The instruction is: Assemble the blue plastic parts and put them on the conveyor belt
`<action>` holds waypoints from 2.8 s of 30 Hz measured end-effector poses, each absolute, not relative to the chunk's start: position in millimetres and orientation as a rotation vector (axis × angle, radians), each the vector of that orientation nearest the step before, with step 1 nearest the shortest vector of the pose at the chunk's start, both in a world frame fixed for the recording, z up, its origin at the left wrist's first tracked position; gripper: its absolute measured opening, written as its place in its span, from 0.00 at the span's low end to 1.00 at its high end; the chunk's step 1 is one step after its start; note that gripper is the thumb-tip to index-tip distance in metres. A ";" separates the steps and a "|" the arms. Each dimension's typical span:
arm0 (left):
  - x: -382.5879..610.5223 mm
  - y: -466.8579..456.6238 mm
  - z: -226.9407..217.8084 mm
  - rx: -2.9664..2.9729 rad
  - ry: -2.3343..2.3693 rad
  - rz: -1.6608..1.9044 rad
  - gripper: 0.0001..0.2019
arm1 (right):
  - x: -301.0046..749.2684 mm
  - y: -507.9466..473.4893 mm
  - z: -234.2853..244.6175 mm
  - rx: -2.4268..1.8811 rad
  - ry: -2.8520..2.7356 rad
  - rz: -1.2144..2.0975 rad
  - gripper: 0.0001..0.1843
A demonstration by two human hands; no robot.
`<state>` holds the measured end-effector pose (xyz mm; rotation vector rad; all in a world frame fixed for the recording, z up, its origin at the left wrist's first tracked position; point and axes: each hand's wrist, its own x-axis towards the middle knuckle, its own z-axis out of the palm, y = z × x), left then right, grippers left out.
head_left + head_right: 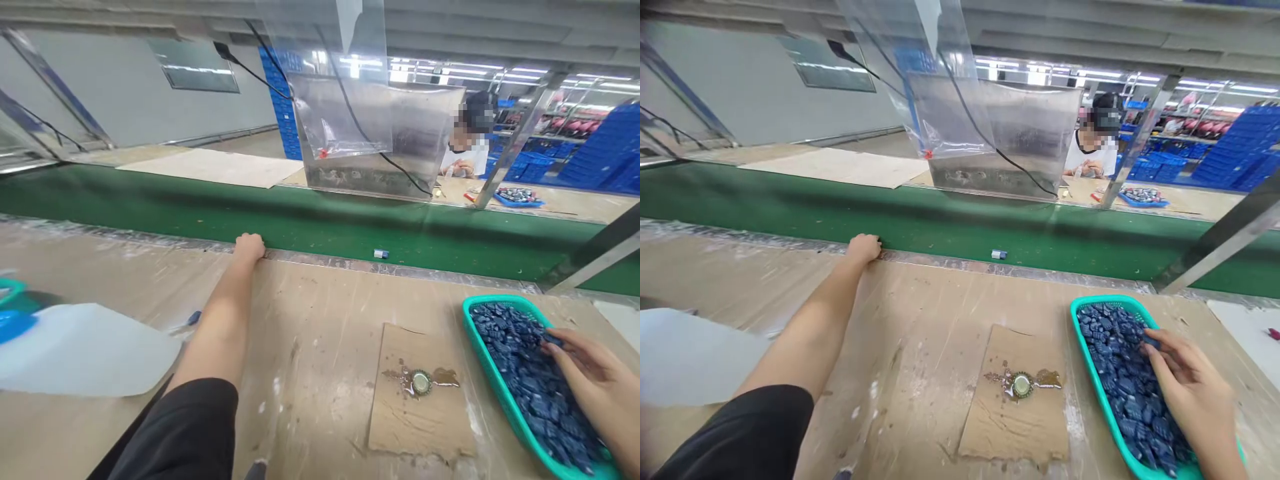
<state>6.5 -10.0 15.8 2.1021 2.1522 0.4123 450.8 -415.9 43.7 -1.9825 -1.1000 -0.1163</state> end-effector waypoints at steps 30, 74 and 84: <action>152.1 -313.1 11.4 0.956 0.692 0.733 0.11 | 341.8 -384.3 11.7 -1.553 -2.379 0.123 0.09; 142.4 -338.7 20.9 2.191 0.630 1.198 0.11 | 309.8 -396.8 45.5 -1.163 -1.184 1.260 0.16; 142.5 -355.8 27.4 2.353 0.517 1.166 0.09 | 300.0 -417.0 46.5 -0.980 -1.232 1.585 0.24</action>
